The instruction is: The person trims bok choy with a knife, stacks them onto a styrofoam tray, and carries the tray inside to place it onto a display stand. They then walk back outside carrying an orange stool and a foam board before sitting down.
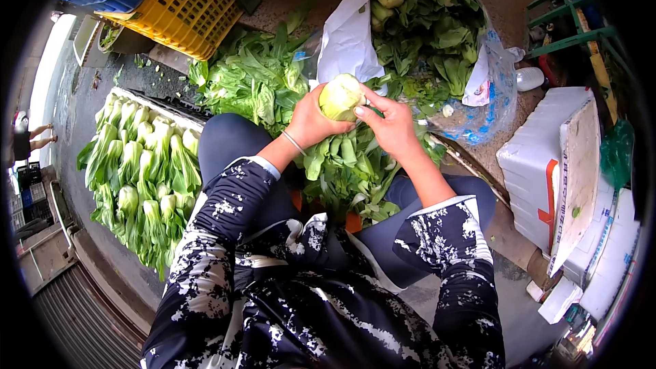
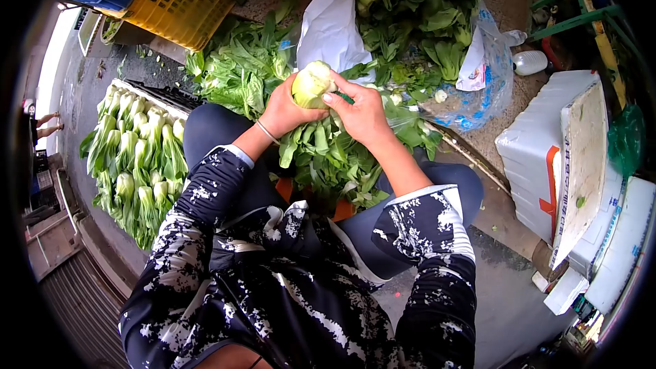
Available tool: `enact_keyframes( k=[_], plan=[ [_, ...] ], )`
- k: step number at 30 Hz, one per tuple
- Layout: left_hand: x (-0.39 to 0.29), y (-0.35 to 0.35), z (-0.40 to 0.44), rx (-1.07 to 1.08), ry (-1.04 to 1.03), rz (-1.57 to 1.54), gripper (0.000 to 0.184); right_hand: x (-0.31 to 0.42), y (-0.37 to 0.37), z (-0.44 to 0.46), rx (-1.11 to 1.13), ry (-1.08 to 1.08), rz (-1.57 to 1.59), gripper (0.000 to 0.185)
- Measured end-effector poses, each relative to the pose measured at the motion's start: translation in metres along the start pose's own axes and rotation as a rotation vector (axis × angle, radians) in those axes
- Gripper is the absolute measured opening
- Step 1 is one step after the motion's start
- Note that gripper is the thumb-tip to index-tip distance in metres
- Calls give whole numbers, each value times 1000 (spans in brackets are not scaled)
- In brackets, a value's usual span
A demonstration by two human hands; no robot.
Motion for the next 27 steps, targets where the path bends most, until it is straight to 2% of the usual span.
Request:
enact_keyframes(
  k=[3, 7, 9, 10, 12, 13, 14, 16, 17, 21, 24, 27],
  plan=[
    [7, -10, 1, 148, 47, -195, 68, -3, 7, -2, 34, -26, 36, 34],
    [13, -13, 1, 284, 83, -217, 69, -7, 13, -6, 44, -114, 159, 31],
    [11, -15, 0, 387, 74, -195, 71, -2, 14, -9, 69, -25, -1, 43],
    [7, -14, -1, 385, 78, -194, 71, 1, 15, -13, 73, -27, 1, 43],
    [-5, -20, -8, 517, 91, -370, 74, 0, 14, -21, 136, -162, 226, 60],
    [-5, -24, -9, 555, 91, -406, 76, -6, 17, -23, 213, -158, 147, 70],
    [-4, -24, -8, 553, 96, -405, 76, -7, 21, -25, 216, -160, 150, 70],
    [-5, -29, -16, 718, 23, -249, 74, -5, 10, -36, 365, -258, 288, 62],
    [-6, -30, -17, 759, 54, -266, 72, 4, 7, -39, 377, -243, 393, 57],
    [-5, -35, -24, 821, 92, -318, 70, 7, 6, -49, 345, -224, 348, 52],
    [-4, -40, -29, 886, 135, -382, 77, -4, 9, -49, 300, -220, 310, 50],
    [-12, -32, -17, 582, -166, -146, 81, -6, 13, -45, 297, -219, 306, 48]
  ],
)
Point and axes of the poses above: each hand's wrist, its own z-axis towards the middle knuckle, its own y-axis out of the back of the hand, x = y × z, the point moved 6 cm from there along z, towards the middle knuckle, and after that the axes turned 6 degrees about -y, right-handed, at the moved point
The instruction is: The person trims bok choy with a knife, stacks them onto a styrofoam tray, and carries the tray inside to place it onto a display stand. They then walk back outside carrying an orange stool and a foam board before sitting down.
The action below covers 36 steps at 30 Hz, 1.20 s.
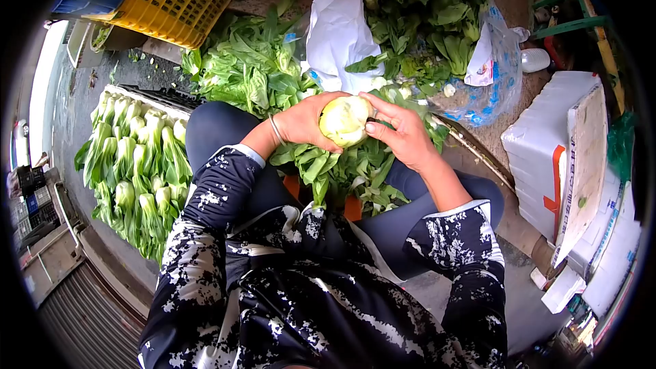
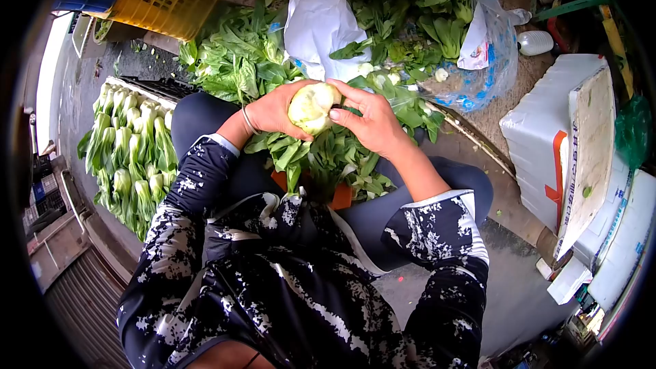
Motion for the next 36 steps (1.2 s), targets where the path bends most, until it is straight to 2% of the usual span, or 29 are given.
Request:
enact_keyframes(
  k=[3, 4, 7, 8, 10, 11, 12, 13, 15, 17, 19, 20, 21, 24, 27, 29, 31, 32, 33, 35, 36],
  plan=[
    [7, -3, 0, -10, 53, -169, 83, -1, 4, 1, 22, -28, -31, 46],
    [3, -7, -1, 109, 118, -236, 84, -1, 4, 0, 29, -37, -72, 45],
    [7, -12, -3, 202, 163, -227, 84, -1, 3, -2, 36, -57, -109, 41],
    [8, -12, -3, 202, 164, -228, 84, -1, 6, -1, -12, 6, -127, 40],
    [2, -1, 0, 34, -10, -15, 81, -1, 10, 1, -58, 67, -145, 39],
    [-2, 3, 1, -50, -97, 92, 79, -9, 16, 3, -83, -49, -41, 37],
    [-8, 5, 4, -19, -87, 278, 79, -15, 20, 5, -107, -165, 60, 36],
    [-11, 6, 5, -20, -87, 278, 79, -13, 21, 5, -106, -165, 59, 36],
    [-14, 7, 6, -7, -74, 75, 80, -3, 16, 6, -16, -148, 203, 31],
    [-13, 3, 8, 3, -60, 3, 82, -6, 16, 7, -51, -162, 213, 33],
    [-12, 0, 8, -6, 9, -227, 87, -10, 25, 8, -157, -187, 456, 38],
    [-10, 0, 8, -18, 29, -315, 87, -7, 24, 10, -91, -161, 436, 46],
    [-9, 1, 8, -19, 28, -316, 87, -5, 21, 9, -90, -161, 435, 46],
    [-3, 10, 6, -58, 30, -79, 76, 10, 2, 6, 97, -100, 246, 52],
    [-1, 14, 8, -61, 20, -128, 76, 17, -3, 6, 73, -113, 183, 53],
    [-5, 14, 6, -24, 28, -93, 76, 8, 0, 10, 1, -86, 185, 50],
    [-10, 10, 4, 25, 2, -205, 75, -1, 14, 15, -124, 16, -40, 44],
    [-16, 8, 4, 61, -34, -171, 75, -12, 23, 11, -176, -119, 111, 36],
    [-16, 6, 4, 63, -34, -172, 75, -11, 24, 11, -178, -119, 111, 36],
    [-14, 2, 5, 30, 47, -260, 74, -11, 28, 12, -180, -157, 279, 18],
    [-15, 4, 10, -20, 4, -322, 74, -18, 37, 12, -297, -226, 331, 17]
  ],
)
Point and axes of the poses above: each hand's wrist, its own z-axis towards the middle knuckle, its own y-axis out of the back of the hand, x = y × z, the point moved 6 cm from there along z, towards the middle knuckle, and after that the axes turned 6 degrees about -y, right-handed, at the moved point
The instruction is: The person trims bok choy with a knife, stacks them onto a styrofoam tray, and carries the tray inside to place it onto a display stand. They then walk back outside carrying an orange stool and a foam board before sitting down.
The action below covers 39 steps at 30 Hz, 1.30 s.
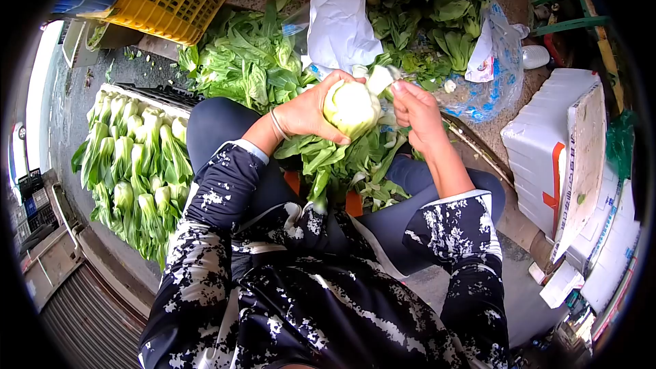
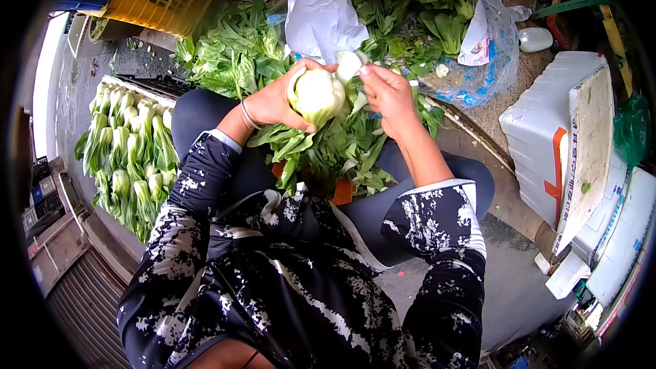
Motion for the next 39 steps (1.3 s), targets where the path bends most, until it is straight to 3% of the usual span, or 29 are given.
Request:
enact_keyframes(
  k=[1, 3, 5, 7, 8, 9, 11, 15, 19, 23, 25, 26, 27, 29, 31, 32, 33, 35, 36, 37, 39],
  plan=[
    [2, 1, 1, 2, -2, 3, 74, -1, 3, 4, 0, 4, 1, 17],
    [8, 11, 2, -114, -31, 49, 74, -6, 26, 5, -337, -83, 26, 23],
    [16, 14, -1, -167, -30, 46, 75, -11, 20, 2, -332, -162, -2, 32],
    [8, 22, -7, -361, -50, 315, 72, -23, 7, 4, -205, -220, 37, 39],
    [2, 27, -8, -468, -125, 649, 67, -27, 4, 3, -212, -274, 18, 43],
    [3, 26, -8, -468, -126, 649, 67, -30, 1, 5, -213, -291, -60, 50],
    [-10, 18, -9, -514, -233, 1040, 62, -40, -18, 6, -30, -389, 128, 52],
    [-20, -13, -14, -408, -406, 1312, 50, -38, -37, 0, 120, -397, 278, 53],
    [-18, -25, -27, -427, -434, 1327, 46, -51, -34, 4, 151, -434, 278, 46],
    [-17, -42, -37, -455, -311, 1247, 57, -43, -17, 1, -13, -369, 127, 38],
    [-19, -54, -47, -532, -144, 1238, 71, -14, -19, -9, -91, -112, -9, 45],
    [-19, -60, -54, -586, -111, 1180, 74, -17, -12, 1, -112, 50, -52, 53],
    [-19, -65, -60, -638, -79, 1121, 76, -14, -13, -3, -109, 51, -55, 53],
    [-8, -67, -69, -674, 24, 913, 86, 15, -20, -20, -233, 411, -429, 59],
    [26, -62, -77, -697, 162, 510, 89, 17, -16, -21, -286, 486, -558, 61],
    [54, -64, -76, -716, 283, -95, 86, 21, -17, -24, -305, 485, -627, 61],
    [57, -63, -71, -711, 305, -435, 79, 24, -18, -27, -327, 488, -695, 61],
    [45, -57, -61, -754, 240, -852, 70, 28, -24, -32, -289, 536, -768, 60],
    [52, -52, -51, -597, 94, -1059, 58, 27, -30, -34, -203, 539, -758, 61],
    [42, -49, -42, -537, -29, -1131, 47, 25, -35, -37, -120, 538, -750, 61],
    [28, -44, -27, -574, -167, -1082, 47, 18, -43, -40, 4, 557, -668, 63]
  ],
)
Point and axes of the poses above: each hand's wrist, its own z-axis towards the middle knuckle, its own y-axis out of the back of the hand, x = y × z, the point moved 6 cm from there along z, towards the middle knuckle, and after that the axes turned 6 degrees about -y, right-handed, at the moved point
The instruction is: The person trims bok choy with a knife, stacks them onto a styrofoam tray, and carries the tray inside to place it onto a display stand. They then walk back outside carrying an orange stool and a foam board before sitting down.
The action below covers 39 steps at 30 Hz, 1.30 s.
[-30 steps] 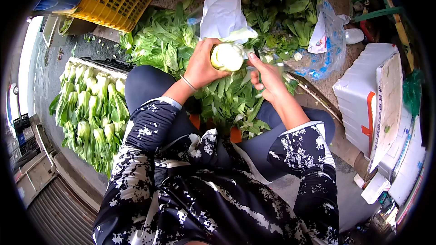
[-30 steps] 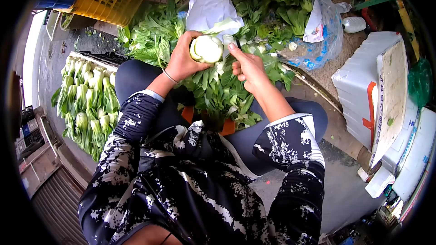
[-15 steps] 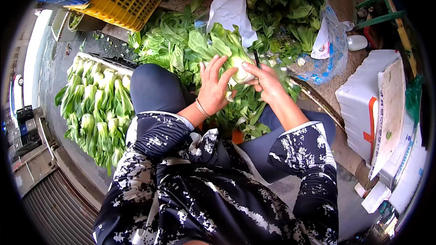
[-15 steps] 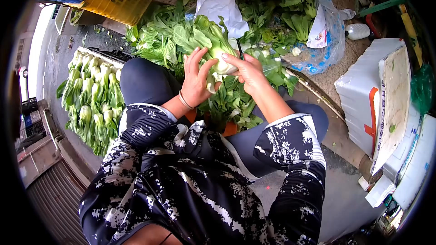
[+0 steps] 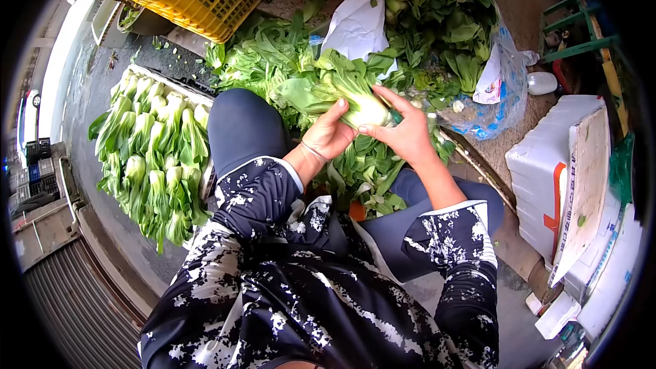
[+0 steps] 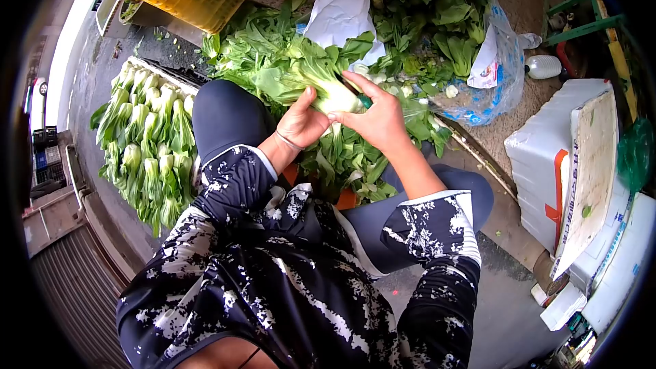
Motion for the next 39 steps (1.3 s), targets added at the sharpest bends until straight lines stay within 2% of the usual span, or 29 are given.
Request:
enact_keyframes(
  k=[2, 4, 5, 6, 8, 9, 13, 16, 20, 22, 23, 25, 28, 32, 34, 39],
  plan=[
    [0, 5, 9, -71, 35, -31, 49, -8, 0, 0, -17, -12, 90, 54],
    [-5, 2, 14, -165, 49, -204, 53, -15, 8, 7, -137, -113, 451, 41],
    [-8, 2, 16, -237, 24, -200, 57, -19, 13, 4, -164, -246, 542, 34],
    [-10, 0, 19, -237, 16, -202, 57, -19, 13, 2, -157, -244, 541, 34],
    [-12, 5, 22, -385, -28, -230, 57, -17, 11, -1, -145, -242, 352, 35],
    [-11, 7, 24, -402, -37, -238, 58, -18, 2, -1, -174, -190, 442, 37],
    [0, 13, 25, -471, 6, -270, 56, -11, -27, -6, 7, -96, 508, 71],
    [6, 15, 28, -458, 42, -327, 55, -11, -35, -1, 28, -58, 506, 80],
    [9, 17, 27, -437, 54, -364, 52, -23, -35, 2, 81, -101, 403, 76],
    [5, 20, 27, -464, 35, -273, 55, -21, -35, 3, 86, -86, 366, 73],
    [3, 20, 25, -452, 33, -241, 49, -22, -34, 4, 86, -89, 367, 73],
    [0, 12, 20, -462, 30, -225, 47, -17, -32, 5, 61, -4, 280, 67],
    [-3, 9, 19, -466, 33, -203, 41, -7, -30, 5, 17, 55, 340, 65],
    [-5, 7, 17, -481, 73, -163, 37, -20, -28, 7, 13, 27, 367, 67],
    [-1, 14, 12, -560, 174, -129, 36, -26, -29, 8, 62, -45, 355, 62],
    [-1, 22, 4, -591, 228, -156, 35, -26, -31, 9, 82, -58, 391, 54]
  ],
)
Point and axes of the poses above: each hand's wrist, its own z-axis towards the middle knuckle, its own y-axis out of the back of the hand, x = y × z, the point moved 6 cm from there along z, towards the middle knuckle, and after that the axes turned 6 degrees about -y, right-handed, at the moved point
